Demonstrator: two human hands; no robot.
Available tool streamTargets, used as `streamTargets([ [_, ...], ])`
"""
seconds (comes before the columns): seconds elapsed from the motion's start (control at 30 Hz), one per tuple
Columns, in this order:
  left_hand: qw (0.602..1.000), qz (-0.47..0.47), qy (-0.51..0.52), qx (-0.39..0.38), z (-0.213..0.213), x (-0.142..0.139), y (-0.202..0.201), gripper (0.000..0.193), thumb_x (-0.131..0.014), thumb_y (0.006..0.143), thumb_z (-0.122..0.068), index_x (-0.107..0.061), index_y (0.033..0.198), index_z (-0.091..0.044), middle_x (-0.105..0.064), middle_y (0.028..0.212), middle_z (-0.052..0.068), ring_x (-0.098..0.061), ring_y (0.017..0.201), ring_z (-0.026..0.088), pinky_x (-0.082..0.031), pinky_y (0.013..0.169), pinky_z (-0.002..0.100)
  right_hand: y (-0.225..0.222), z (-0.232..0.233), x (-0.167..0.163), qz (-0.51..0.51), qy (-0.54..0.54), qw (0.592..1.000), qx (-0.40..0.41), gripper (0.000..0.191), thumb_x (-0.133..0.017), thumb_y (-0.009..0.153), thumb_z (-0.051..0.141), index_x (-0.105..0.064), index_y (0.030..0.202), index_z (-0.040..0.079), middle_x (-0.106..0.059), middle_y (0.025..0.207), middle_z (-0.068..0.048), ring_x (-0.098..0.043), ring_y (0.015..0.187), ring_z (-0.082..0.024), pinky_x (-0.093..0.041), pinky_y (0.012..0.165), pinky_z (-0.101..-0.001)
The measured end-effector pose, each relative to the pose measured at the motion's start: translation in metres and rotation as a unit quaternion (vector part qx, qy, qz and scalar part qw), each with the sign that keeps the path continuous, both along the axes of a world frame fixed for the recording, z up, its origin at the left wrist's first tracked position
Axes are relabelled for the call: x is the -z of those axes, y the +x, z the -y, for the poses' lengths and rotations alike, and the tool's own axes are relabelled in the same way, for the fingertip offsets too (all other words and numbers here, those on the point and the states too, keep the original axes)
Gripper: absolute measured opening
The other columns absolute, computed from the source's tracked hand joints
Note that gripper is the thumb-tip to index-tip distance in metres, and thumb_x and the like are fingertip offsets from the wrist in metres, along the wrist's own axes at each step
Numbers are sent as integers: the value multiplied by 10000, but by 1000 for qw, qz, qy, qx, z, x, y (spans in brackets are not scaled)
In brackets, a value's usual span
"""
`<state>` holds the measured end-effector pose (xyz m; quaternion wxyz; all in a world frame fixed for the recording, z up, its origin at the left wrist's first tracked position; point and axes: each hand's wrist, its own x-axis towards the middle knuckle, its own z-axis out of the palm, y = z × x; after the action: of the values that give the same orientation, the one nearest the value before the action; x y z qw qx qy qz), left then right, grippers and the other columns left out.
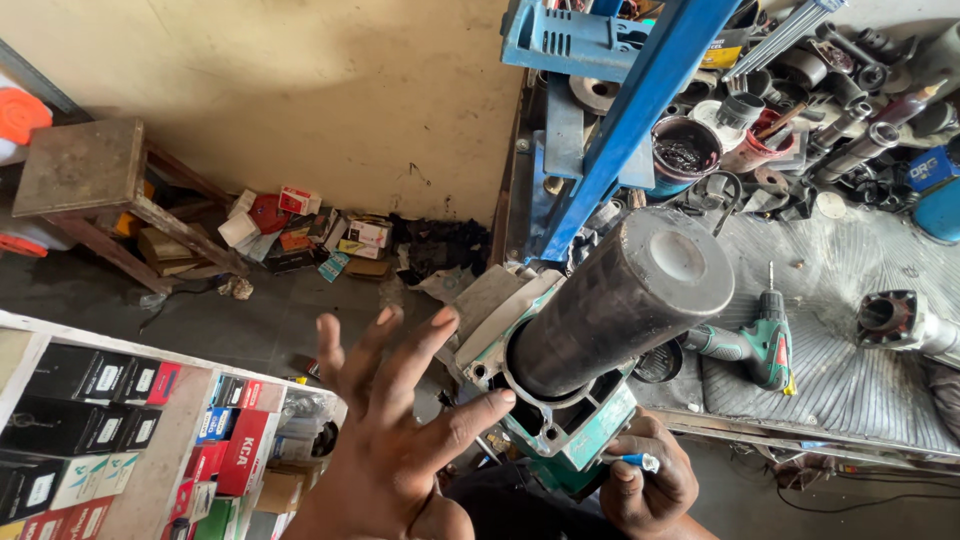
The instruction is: The person wipes a green pump housing and a cylindrical metal rotor with a cloth, then fits the cylinder into the housing, pressing and aligning it by hand. They retrieve a small tube from a drawer and apply its contents around the joint between the cylinder and housing while holding the assembly steady.
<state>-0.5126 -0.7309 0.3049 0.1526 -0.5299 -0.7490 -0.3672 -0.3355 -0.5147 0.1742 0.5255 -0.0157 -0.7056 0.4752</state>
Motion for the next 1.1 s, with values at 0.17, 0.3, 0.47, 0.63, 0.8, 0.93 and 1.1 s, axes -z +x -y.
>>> streamTargets([
  [0.17, 996, -69, 32, -50, 1, 19, 3, 735, -162, 1031, -731, -716, 1359, -378, -289, 1673, 121, -112, 1575, 397, 106, 1277, 686, 2, -3, -1, 12, 16, 1000, -8, 312, -684, 1023, 290, -677, 944, -12, -645, 775, -65, -574, 702, -132, -445, 694, -272],
  [0.3, 962, -222, 116, -108, -11, 57, -4, 827, -75, 1002, -815, -603, 1474, -388, -79, 1760, 123, -4, 1626, 370, 102, 1265, 667, 3, -4, 0, 16, 18, 1000, -15, 310, -682, 1022, 291, -678, 945, -9, -641, 772, -56, -569, 699, -123, -442, 687, -267],
  [0.47, 958, -218, 105, -153, -18, 83, -5, 750, -70, 1021, -816, -484, 1529, -452, 39, 1779, 112, 43, 1628, 364, 120, 1266, 659, 3, -3, 1, 9, 11, 1000, -18, 316, -685, 1027, 294, -679, 953, -13, -647, 791, -64, -578, 713, -128, -459, 700, -273],
  [0.63, 966, -188, 125, -128, -15, 65, 12, 677, -77, 1043, -751, -307, 1600, -441, 46, 1758, 158, 69, 1618, 415, 119, 1248, 685, 4, -2, 1, 19, 7, 1000, -7, 315, -685, 1020, 294, -681, 941, -11, -649, 795, -73, -584, 716, -132, -462, 705, -267],
  [0.8, 958, -242, 18, -154, -21, 66, 20, 627, -126, 1046, -798, -119, 1573, -459, 44, 1721, 255, 74, 1575, 493, 43, 1187, 751, 4, -2, -1, 21, 16, 1000, -5, 314, -679, 1038, 296, -678, 957, -7, -659, 814, -68, -616, 754, -138, -496, 753, -288],
  [0.93, 971, -179, 106, -119, -33, 84, 12, 775, -143, 1005, -841, -194, 1664, -437, 153, 1768, 96, 143, 1622, 410, 95, 1251, 745, 4, -2, -4, 31, 15, 999, -6, 312, -675, 1032, 297, -681, 950, -4, -656, 810, -72, -615, 754, -145, -487, 735, -283],
  [1.1, 968, -176, 112, -136, -33, 87, 15, 751, -181, 964, -834, -294, 1609, -467, 109, 1749, 86, 154, 1585, 386, 155, 1195, 709, 3, -1, -4, 24, 3, 1000, -7, 315, -682, 1029, 297, -682, 950, -8, -648, 793, -59, -604, 747, -145, -474, 714, -276],
])
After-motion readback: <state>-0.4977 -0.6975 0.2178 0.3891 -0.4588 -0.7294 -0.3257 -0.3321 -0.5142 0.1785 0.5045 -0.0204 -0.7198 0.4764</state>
